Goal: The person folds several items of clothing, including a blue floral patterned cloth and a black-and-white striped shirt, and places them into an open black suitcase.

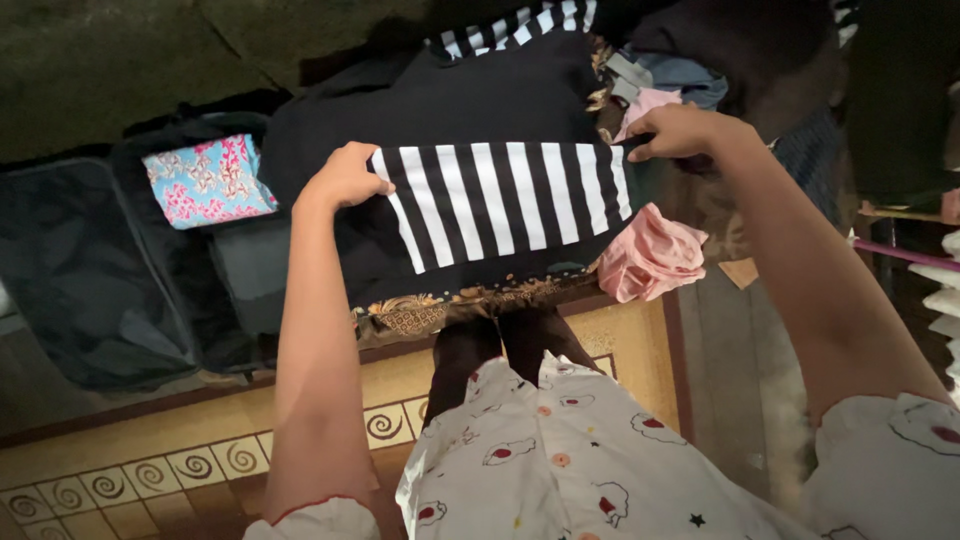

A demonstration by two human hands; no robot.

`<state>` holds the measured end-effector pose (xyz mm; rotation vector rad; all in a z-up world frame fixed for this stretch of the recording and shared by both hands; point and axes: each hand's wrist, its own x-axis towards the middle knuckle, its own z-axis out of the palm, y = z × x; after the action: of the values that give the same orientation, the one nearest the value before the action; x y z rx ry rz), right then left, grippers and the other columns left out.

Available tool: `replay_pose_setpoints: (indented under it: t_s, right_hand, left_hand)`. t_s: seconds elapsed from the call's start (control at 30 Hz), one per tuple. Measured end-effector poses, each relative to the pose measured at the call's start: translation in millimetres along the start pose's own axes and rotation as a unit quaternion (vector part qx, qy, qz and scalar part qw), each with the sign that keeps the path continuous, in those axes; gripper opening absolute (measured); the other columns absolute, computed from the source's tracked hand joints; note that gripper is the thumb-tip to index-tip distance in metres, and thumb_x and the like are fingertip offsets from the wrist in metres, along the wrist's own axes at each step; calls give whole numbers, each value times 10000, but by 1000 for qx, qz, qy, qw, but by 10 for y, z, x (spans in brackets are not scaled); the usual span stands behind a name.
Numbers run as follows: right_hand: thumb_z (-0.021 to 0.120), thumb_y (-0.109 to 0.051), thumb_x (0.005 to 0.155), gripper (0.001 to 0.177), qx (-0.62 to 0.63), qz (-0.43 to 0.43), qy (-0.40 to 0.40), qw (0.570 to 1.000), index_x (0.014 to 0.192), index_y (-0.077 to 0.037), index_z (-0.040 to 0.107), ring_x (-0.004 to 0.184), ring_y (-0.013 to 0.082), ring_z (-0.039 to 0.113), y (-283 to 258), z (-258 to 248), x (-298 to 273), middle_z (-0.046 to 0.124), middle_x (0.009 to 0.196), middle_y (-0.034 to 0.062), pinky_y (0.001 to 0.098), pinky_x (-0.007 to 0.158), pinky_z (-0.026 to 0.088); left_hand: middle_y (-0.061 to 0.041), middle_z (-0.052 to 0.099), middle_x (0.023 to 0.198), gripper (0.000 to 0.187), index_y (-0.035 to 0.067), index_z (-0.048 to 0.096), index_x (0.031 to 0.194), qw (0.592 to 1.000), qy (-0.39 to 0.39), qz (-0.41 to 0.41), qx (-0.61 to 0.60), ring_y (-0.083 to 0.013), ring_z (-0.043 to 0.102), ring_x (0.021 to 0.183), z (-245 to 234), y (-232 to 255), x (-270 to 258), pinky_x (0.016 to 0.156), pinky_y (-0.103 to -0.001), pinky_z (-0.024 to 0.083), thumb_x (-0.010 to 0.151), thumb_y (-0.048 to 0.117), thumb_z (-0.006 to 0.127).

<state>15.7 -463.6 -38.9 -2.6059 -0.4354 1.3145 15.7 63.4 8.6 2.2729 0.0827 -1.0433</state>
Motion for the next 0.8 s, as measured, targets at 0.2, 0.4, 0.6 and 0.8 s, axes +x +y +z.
replay_pose_setpoints:
  t_s: [0.2,0.4,0.6,0.8]
  right_hand:
    - [728,-493,880,531,105,13,13,994,1303,-173,732,1216,332,657,267,278,239,727,1283,119,461,1069,475]
    - [620,-541,954,626,315,68,201,925,1387,-90,602,1237,340,608,562,1139,655,651,1374,176,525,1021,474]
    - [517,-634,989,775,649,421,-73,629,1519,-83,392,1155,394,632,283,2042,518,606,1335,256,595,1004,424]
    - [675,-335,970,399,825,340,-58,449,1272,-96,574,1045,317,664,149,2083,388,668,1214,89,577,1002,443]
  left_hand:
    - [-193,739,1052,473,11,661,1171,986,93,132,-29,-341,709,981,189,-347,28,861,-440,538,774,212,821]
    - [-205,705,957,569,57,578,1237,958,282,41,10,-395,676,925,530,-354,-352,804,-491,518,864,429,793]
    - [-161,660,1117,450,59,584,1242,876,465,53,115,-368,643,1044,1087,-607,-891,905,-518,435,956,390,686]
    - [-155,597,1156,361,82,591,1197,880,465,-21,93,-398,633,1019,1123,-1070,-1065,864,-512,482,972,356,662]
